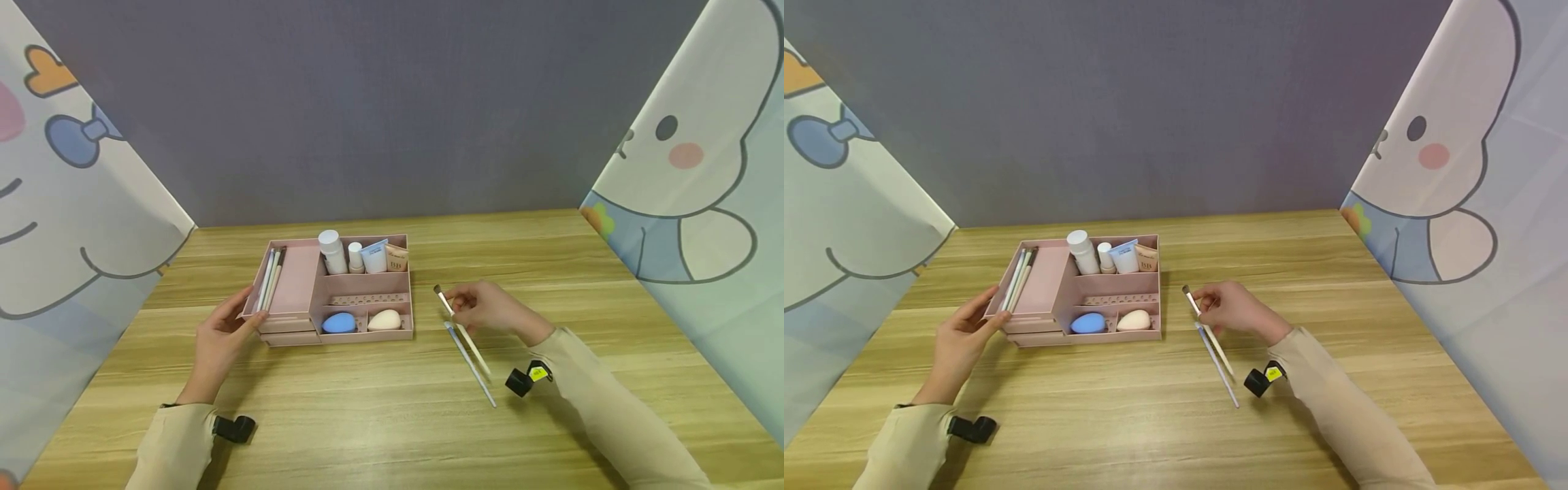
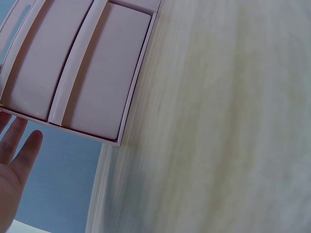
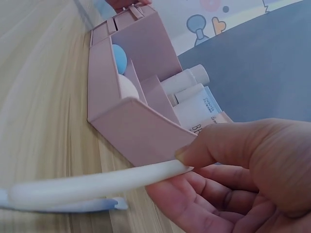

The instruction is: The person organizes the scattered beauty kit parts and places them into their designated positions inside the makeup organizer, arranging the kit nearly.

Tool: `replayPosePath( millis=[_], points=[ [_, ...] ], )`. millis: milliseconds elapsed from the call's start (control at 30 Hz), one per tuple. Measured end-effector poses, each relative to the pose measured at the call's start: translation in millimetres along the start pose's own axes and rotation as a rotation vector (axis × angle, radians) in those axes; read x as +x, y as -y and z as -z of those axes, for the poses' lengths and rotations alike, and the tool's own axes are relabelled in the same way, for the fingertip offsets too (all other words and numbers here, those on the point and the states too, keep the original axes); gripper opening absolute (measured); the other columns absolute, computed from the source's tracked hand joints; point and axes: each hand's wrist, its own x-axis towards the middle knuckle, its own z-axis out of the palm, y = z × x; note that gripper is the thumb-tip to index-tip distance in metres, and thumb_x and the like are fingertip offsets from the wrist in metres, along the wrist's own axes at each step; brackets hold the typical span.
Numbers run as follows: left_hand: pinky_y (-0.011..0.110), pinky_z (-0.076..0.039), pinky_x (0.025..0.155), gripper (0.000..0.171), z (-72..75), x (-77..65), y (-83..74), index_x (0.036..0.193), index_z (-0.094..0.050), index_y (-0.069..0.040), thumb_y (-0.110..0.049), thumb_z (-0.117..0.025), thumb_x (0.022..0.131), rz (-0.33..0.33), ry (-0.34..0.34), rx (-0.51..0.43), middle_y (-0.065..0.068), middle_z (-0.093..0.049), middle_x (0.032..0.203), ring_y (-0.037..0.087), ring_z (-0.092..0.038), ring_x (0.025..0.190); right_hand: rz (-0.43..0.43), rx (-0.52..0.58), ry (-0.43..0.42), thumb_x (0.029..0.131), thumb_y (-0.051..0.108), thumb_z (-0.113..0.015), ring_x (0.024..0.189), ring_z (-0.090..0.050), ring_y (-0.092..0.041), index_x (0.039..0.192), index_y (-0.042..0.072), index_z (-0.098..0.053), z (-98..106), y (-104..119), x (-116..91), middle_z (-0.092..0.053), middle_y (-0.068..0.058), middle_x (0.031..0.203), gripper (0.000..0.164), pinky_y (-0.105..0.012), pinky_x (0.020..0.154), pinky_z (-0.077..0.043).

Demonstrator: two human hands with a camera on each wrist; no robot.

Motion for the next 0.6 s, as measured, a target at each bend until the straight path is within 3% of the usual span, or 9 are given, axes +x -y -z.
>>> replayPosePath(
  millis=[300,600],
  points=[
    [0.011,-0.048,0.091,0.048,0.9,0.1,0.6,0.136,-0.059,0.001,0.006,-0.071,0.089,-0.001,0.012,-0.009,0.006,-0.060,0.135,-0.004,-0.056,0.114,0.005,0.089,-0.040,0.084,-0.007,-0.069,0.070,-0.062,-0.017,0.128,-0.017,-0.055,-5.1,7.7,6.8,-0.063,-0.013,0.090,0.047,-0.036,0.062,-0.061],
    [0.010,-0.047,0.091,0.049,1.8,-0.8,0.5,0.137,-0.058,0.001,0.004,-0.071,0.090,0.009,0.022,0.021,0.010,-0.057,0.138,-0.005,-0.055,0.115,0.032,0.122,-0.050,0.085,-0.007,-0.069,0.072,-0.063,-0.018,0.129,-0.017,-0.054,-12.7,14.8,16.3,-0.065,-0.015,0.094,0.048,-0.039,0.066,-0.062]
  ],
)
